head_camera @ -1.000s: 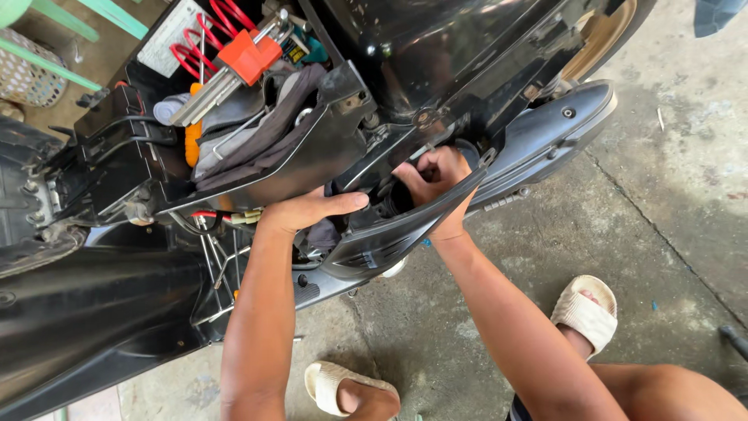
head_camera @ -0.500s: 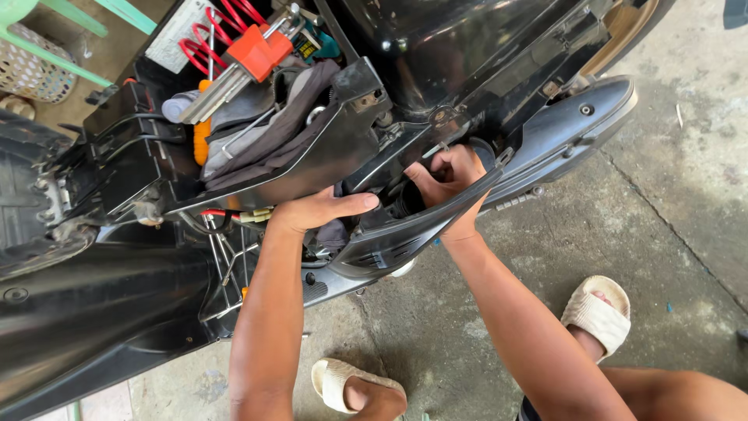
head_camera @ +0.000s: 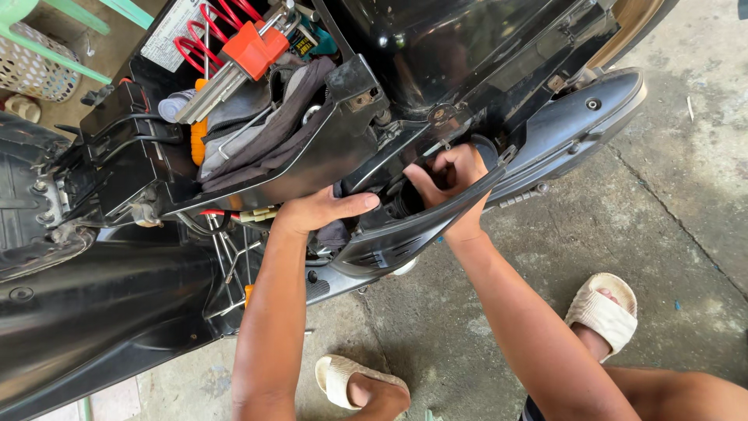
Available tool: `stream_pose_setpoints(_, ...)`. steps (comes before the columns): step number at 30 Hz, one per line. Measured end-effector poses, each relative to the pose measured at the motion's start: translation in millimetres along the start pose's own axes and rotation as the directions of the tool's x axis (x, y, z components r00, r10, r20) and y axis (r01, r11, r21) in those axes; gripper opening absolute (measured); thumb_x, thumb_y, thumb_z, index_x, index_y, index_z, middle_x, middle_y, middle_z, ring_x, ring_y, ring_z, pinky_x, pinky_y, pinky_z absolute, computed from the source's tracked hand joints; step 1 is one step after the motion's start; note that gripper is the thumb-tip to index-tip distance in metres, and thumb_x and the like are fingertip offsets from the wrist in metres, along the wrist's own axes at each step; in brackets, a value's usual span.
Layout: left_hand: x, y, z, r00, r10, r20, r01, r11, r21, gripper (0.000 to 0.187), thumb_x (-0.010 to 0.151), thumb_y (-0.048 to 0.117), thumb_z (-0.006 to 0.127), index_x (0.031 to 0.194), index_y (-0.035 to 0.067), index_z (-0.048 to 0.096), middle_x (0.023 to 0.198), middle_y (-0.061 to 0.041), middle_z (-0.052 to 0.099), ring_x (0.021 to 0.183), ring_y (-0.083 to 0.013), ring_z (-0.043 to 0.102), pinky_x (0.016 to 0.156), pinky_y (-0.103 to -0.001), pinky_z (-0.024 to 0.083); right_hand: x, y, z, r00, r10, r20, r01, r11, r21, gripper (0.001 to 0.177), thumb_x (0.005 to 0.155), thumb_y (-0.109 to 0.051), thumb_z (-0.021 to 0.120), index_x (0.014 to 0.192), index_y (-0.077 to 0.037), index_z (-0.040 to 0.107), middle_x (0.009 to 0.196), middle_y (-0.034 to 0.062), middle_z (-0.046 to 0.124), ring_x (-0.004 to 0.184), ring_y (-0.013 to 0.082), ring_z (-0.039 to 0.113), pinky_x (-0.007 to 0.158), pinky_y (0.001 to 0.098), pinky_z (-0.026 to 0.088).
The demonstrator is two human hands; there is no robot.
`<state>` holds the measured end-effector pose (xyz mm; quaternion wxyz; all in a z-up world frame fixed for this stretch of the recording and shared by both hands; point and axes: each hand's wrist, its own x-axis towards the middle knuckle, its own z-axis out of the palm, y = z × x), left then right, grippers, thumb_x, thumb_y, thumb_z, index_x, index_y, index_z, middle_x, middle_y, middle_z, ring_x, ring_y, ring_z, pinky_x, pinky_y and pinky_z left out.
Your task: The person sits on the ground and uses a screwdriver to adjust a black plastic panel on the side of a motorcycle. They wipe the area with a cloth and continue to manipulate the panel and internal components with their hands.
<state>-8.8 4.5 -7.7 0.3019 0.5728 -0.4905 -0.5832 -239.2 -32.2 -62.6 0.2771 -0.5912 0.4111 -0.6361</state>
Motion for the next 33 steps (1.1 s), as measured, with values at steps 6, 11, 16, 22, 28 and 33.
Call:
stream_pose_setpoints(6,-2.2,2.9,-4.8,0.993,0.114,0.019,-0.114,0.993,-0.03,0.085,0.075,0.029,0.091,0.146,0.006,0.05,0.142,-0.003,0.058,0.134,-0.0157,0.051,0.114,-0.03,0.038,-0.6,1.1,2.0,0.994,-0.102,-0.046,0.102,0.995,-0.006,0.041,0.086,-0.014,0.091,0.081,-0.008,0.051,0.08,0.001,0.051,0.069,0.0127,0.047,0.061,0.0291,0.038)
stream_pose_setpoints(11,2.7,3.0,-2.8,0.997,0.07,0.016,-0.069,0.996,-0.063,0.084,0.073,0.029,0.092,0.143,0.004,0.053,0.133,-0.003,0.062,0.124,-0.0159,0.057,0.107,-0.031,0.046,0.1,5.9,-0.1,1.0,0.0,-0.021,-0.001,0.999,-0.033,0.036,0.092,-0.011,0.089,0.082,-0.007,0.054,0.077,0.0002,0.05,0.063,0.0101,0.041,0.056,0.0281,0.034)
stream_pose_setpoints(16,-2.9,3.2,-1.2,1.0,0.005,-0.008,-0.005,1.0,0.005,0.078,0.077,0.032,0.089,0.143,0.004,0.057,0.126,-0.003,0.066,0.118,-0.0152,0.06,0.104,-0.031,0.049,-2.1,6.2,-0.6,0.997,0.07,0.014,-0.07,0.998,-0.01,0.039,0.091,-0.012,0.089,0.081,-0.008,0.052,0.072,-0.0006,0.049,0.058,0.0094,0.039,0.052,0.0284,0.032)
stream_pose_setpoints(22,0.3,0.6,-1.0,0.997,0.071,-0.016,-0.071,0.997,0.004,0.082,0.074,0.03,0.091,0.143,0.006,0.052,0.132,-0.001,0.063,0.124,-0.0136,0.058,0.107,-0.032,0.046,-4.2,11.2,2.7,0.995,-0.098,-0.028,0.096,0.994,-0.051,0.039,0.094,-0.011,0.089,0.087,-0.007,0.051,0.077,0.0,0.05,0.066,0.0103,0.044,0.057,0.0277,0.037)
stream_pose_setpoints(28,1.3,1.8,2.0,0.966,0.255,-0.037,-0.256,0.967,-0.01,0.08,0.077,0.03,0.092,0.143,0.003,0.055,0.134,-0.002,0.062,0.127,-0.0171,0.056,0.111,-0.033,0.044,-5.8,10.1,1.5,1.0,0.0,0.006,0.0,1.0,-0.011,0.042,0.086,-0.016,0.092,0.09,-0.006,0.052,0.079,0.0048,0.05,0.063,0.0133,0.045,0.055,0.0282,0.039)
stream_pose_setpoints(33,-16.2,12.5,5.1,0.975,-0.131,-0.18,0.201,0.864,0.462,0.073,0.083,0.06,0.071,0.134,0.007,0.065,0.112,-0.005,0.074,0.105,-0.0174,0.066,0.094,-0.032,0.05,-4.4,11.8,2.7,0.99,-0.136,-0.026,0.134,0.99,-0.043,0.035,0.091,-0.012,0.087,0.093,-0.005,0.053,0.083,0.0072,0.054,0.069,0.0193,0.052,0.061,0.0329,0.044)
